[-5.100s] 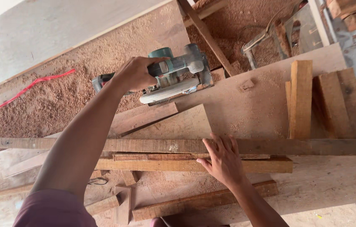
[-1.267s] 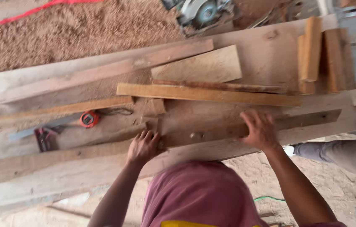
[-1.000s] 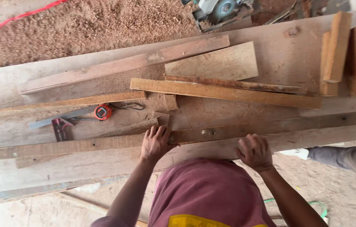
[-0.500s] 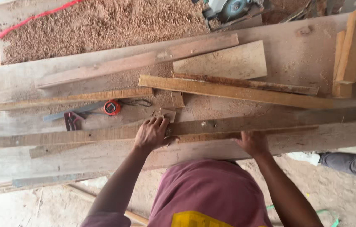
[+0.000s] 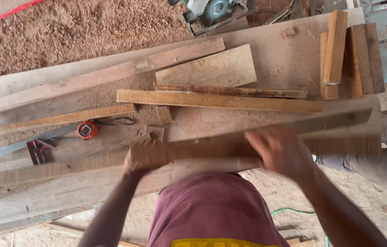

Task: The person marks a wooden plank using a square and a pen, then uses a cordless circular saw to cut the plank into several pieces. The person stacks the cut pieces on the workbench.

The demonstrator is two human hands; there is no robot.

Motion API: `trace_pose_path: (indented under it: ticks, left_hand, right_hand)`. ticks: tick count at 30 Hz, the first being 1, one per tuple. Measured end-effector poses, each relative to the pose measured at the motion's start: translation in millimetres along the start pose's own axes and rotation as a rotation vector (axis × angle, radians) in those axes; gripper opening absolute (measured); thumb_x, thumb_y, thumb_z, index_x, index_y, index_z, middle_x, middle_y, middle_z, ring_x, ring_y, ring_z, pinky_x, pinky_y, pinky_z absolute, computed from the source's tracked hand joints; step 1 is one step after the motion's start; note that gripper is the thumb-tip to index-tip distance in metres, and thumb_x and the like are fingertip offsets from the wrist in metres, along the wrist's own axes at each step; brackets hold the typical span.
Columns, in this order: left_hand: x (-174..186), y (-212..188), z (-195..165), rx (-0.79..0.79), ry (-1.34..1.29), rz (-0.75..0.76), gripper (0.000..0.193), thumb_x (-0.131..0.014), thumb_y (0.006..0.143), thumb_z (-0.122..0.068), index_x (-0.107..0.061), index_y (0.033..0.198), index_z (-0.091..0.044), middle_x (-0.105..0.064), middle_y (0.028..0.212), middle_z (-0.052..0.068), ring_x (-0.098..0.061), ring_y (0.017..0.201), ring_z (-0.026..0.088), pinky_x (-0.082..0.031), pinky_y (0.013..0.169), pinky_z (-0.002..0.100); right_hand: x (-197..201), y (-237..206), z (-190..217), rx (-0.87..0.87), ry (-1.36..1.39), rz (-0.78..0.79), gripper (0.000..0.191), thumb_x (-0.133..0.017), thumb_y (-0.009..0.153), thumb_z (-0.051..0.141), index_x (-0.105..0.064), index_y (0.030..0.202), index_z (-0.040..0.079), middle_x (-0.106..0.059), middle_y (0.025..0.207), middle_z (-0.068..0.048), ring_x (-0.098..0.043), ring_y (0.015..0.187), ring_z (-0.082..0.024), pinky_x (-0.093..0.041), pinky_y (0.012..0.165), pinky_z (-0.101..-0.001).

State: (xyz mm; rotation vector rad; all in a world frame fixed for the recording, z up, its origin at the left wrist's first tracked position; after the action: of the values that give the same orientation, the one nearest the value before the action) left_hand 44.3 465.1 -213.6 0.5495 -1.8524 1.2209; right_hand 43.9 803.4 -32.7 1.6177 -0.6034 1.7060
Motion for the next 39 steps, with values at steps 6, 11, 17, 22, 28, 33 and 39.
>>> trace_pose_path:
  ticks: [6,11,17,22,28,33,39]
  left_hand:
    - [-17.5,-31.4,-27.4,-0.002,-0.149,-0.408,0.074,-0.079,0.077,-0.062,-0.061,0.126,-0.009,-0.060,0.117,0.006,-0.056,0.115,0.027,-0.047,0.103,0.046]
    - [-19.0,-32.8,-31.5,0.055,-0.154,-0.530,0.084,-0.085,0.064,-0.052,-0.059,0.131,-0.009,-0.060,0.115,0.009,-0.056,0.108,0.030,-0.044,0.097,0.049]
    - [-22.2,-21.6,-25.2,0.167,-0.179,-0.489,0.072,-0.085,0.070,-0.049,-0.062,0.130,-0.015,-0.062,0.118,0.007,-0.057,0.111,0.029,-0.044,0.092,0.048]
    - [-21.0,-6.9,-30.6,0.124,-0.161,-0.596,0.070,-0.083,0.067,-0.047,-0.062,0.123,-0.011,-0.063,0.121,0.009,-0.057,0.113,0.031,-0.042,0.100,0.053]
    - [-21.6,-2.6,-27.2,0.059,-0.118,-0.534,0.074,-0.083,0.068,-0.048,-0.060,0.124,-0.005,-0.062,0.121,0.014,-0.058,0.113,0.034,-0.042,0.102,0.054]
    - [-27.0,1.3,-33.3,0.091,-0.078,-0.528,0.073,-0.082,0.067,-0.045,-0.059,0.123,-0.005,-0.062,0.124,0.013,-0.057,0.117,0.033,-0.042,0.103,0.054]
    - [-23.6,8.0,-35.4,0.109,-0.084,-0.504,0.075,-0.081,0.066,-0.045,-0.059,0.125,-0.005,-0.061,0.125,0.013,-0.056,0.119,0.033,-0.042,0.104,0.053]
  right_hand:
    - [-79.1,125.0,-126.7,-0.155,-0.056,0.188,0.073,-0.068,0.090,0.063,-0.061,0.132,0.004,-0.072,0.102,-0.017,-0.070,0.093,-0.032,-0.060,0.080,-0.0446]
    - [-120.5,161.3,-168.2,-0.107,-0.165,0.057,0.078,-0.072,0.086,0.059,-0.057,0.141,0.006,-0.072,0.110,-0.018,-0.069,0.097,-0.031,-0.059,0.086,-0.0456]
    - [-124.3,123.3,-155.3,-0.191,0.115,-0.277,0.078,-0.079,0.087,0.068,-0.058,0.131,0.007,-0.065,0.124,-0.023,-0.065,0.113,-0.036,-0.056,0.094,-0.0479]
    - [-155.3,76.9,-164.6,-0.226,0.107,0.029,0.068,-0.065,0.081,0.069,-0.068,0.114,0.010,-0.074,0.100,-0.013,-0.070,0.092,-0.032,-0.059,0.077,-0.0513]
    - [-163.6,76.4,-185.8,-0.146,0.073,0.119,0.056,-0.054,0.107,0.057,-0.064,0.120,0.004,-0.069,0.084,-0.011,-0.068,0.073,-0.023,-0.060,0.061,-0.0384]
    - [-115.0,90.0,-227.6,0.008,0.029,-0.243,0.046,-0.059,0.109,0.055,-0.058,0.123,0.011,-0.066,0.103,-0.010,-0.069,0.088,-0.026,-0.058,0.067,-0.0364]
    - [-117.1,123.6,-265.2,0.130,-0.273,-0.046,0.101,-0.080,0.047,0.082,-0.055,0.118,0.013,-0.069,0.101,-0.012,-0.069,0.092,-0.026,-0.060,0.074,-0.0400]
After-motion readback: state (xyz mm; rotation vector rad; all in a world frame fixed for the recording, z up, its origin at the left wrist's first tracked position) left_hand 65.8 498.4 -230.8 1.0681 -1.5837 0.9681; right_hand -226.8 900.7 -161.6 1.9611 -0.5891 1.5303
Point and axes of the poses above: each hand's wrist, its own y-axis towards the middle knuckle, its own x-axis out of the back of the hand, z = x × y, the point moved 5 cm from there along y, towards the middle knuckle
